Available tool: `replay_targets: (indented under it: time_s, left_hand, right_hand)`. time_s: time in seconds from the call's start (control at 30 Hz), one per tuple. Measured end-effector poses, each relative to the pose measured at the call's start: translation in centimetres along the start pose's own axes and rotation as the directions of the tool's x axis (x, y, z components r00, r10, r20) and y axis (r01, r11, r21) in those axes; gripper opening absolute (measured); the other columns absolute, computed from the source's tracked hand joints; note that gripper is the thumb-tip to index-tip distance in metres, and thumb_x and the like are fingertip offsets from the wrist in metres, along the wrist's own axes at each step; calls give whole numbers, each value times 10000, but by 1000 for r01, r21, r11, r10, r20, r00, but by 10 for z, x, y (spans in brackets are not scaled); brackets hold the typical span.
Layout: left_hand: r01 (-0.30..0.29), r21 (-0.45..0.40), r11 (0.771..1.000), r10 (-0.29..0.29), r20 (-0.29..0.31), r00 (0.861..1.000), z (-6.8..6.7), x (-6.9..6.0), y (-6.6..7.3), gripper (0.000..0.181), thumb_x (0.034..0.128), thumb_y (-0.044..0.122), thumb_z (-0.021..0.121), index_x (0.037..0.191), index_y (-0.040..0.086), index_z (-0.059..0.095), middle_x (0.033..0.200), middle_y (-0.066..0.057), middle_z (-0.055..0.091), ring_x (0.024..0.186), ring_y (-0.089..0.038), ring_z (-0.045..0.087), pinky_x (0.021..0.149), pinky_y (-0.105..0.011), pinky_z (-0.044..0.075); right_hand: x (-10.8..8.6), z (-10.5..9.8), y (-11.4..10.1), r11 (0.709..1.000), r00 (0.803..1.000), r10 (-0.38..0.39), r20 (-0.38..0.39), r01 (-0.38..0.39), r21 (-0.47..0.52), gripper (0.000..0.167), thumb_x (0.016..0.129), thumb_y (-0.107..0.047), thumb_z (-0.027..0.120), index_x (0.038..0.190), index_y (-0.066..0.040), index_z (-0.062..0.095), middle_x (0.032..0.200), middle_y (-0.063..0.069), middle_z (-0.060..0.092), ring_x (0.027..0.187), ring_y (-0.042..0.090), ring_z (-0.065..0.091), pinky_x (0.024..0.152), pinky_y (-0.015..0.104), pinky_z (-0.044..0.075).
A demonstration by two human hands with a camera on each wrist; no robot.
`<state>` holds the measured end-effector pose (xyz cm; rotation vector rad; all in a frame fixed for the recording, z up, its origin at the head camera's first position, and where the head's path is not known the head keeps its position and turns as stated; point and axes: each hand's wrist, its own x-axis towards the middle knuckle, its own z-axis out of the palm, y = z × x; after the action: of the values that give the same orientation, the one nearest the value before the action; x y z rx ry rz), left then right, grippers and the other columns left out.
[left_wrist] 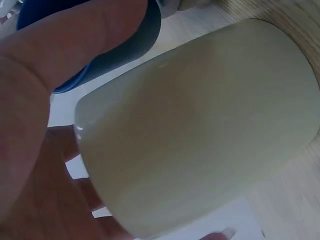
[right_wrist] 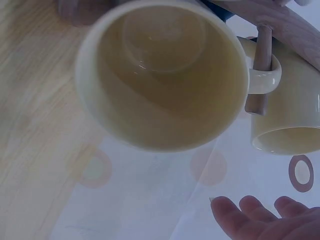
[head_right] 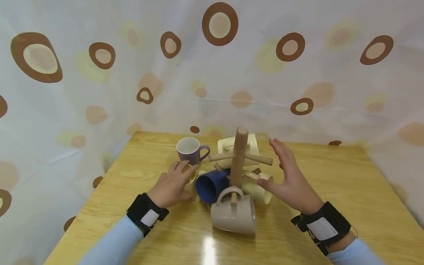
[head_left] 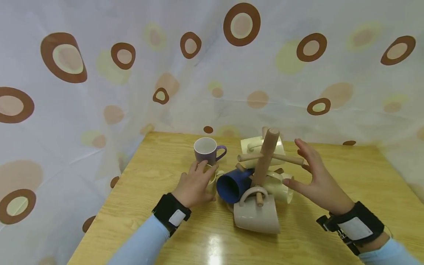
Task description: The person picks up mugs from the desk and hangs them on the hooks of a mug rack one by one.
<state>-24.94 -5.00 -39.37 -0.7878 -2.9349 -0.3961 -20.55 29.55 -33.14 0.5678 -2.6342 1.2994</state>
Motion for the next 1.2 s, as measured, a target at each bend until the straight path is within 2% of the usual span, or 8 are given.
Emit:
replay_targets:
  time_s: [0.27, 0.5, 0.63, 0.73, 0.83, 0.97, 1.07, 1.2]
  left_hand:
    - [43, 5, 999, -43, 64, 997, 10, 18, -15, 722, 686, 336, 818, 1331, 189, 527, 1282, -141, 475, 1045, -359, 508, 646, -453, 541]
    - [180, 2, 984, -178, -119, 977, 16, 0, -26, 645, 691, 358, 770, 1299, 240, 587, 1257, -112, 552, 978, -351, 530, 541, -422, 493]
    - [218, -124, 968, -242, -230, 943, 12, -21, -34, 694, 712, 411, 785, 1361, 271, 580, 1302, -103, 555, 1024, -374, 552, 549, -426, 507]
    - [154, -309, 939, -246, -284, 927, -8, -38, -40, 704, 760, 373, 804, 1408, 275, 547, 1354, -80, 549, 1152, -371, 551, 739, -487, 545]
    - [22, -561, 827, -211, -274, 938, -38, -49, -37, 716, 794, 269, 818, 1438, 298, 506, 1442, -23, 508, 1280, -299, 511, 922, -494, 514]
    - [-121, -820, 560, -95, -208, 973, -67, -52, -16, 730, 823, 167, 793, 1461, 316, 472, 1492, -9, 470, 1215, -267, 529, 716, -426, 587]
    - [-204, -899, 387, 21, -213, 977, -74, -46, 5, 790, 826, 167, 791, 1509, 259, 405, 1522, -56, 440, 1268, -289, 510, 740, -362, 587]
    - [-256, -936, 243, 90, -241, 966, -69, -28, 29, 838, 807, 234, 815, 1508, 193, 359, 1557, -94, 392, 1389, -239, 430, 937, -308, 509]
  right_hand:
    - [-17, 8, 7, 1000, 1000, -8, -12, 8, 2, 1029, 844, -45, 758, 1576, -348, 101, 1622, 70, 123, 1413, 419, 210, 980, 674, 309]
    - [-29, 5, 15, 999, 999, 34, -6, -34, -3, 987, 886, -72, 723, 1577, -353, 75, 1631, 57, 95, 1403, 480, 214, 986, 656, 318]
    - [-33, -3, 19, 999, 998, 34, -45, -35, -30, 1012, 879, -60, 727, 1579, -347, 55, 1635, 1, 113, 1391, 463, 258, 1055, 266, 365]
    - [-32, -8, 20, 1000, 997, 20, -68, -21, -9, 1021, 880, -39, 719, 1582, -336, 40, 1635, 34, 129, 1386, 469, 261, 919, 30, 301]
    - [-33, -11, 21, 1000, 996, 14, -84, -12, 17, 1017, 886, -22, 706, 1583, -329, 32, 1629, 95, 138, 1386, 484, 254, 913, 24, 303]
    - [-38, -12, 23, 999, 995, 30, -100, -28, 19, 1007, 902, -30, 689, 1581, -334, 10, 1629, 102, 145, 1441, 353, 257, 919, 25, 303]
    - [-44, -10, 25, 999, 993, 50, -109, -48, 19, 1004, 911, -45, 684, 1579, -344, -3, 1625, 85, 158, 1436, 157, 279, 924, 28, 308]
    - [-50, -5, 29, 997, 991, 75, -114, -71, 41, 991, 925, -55, 670, 1576, -351, -15, 1615, 99, 169, 1431, 181, 288, 926, 52, 332]
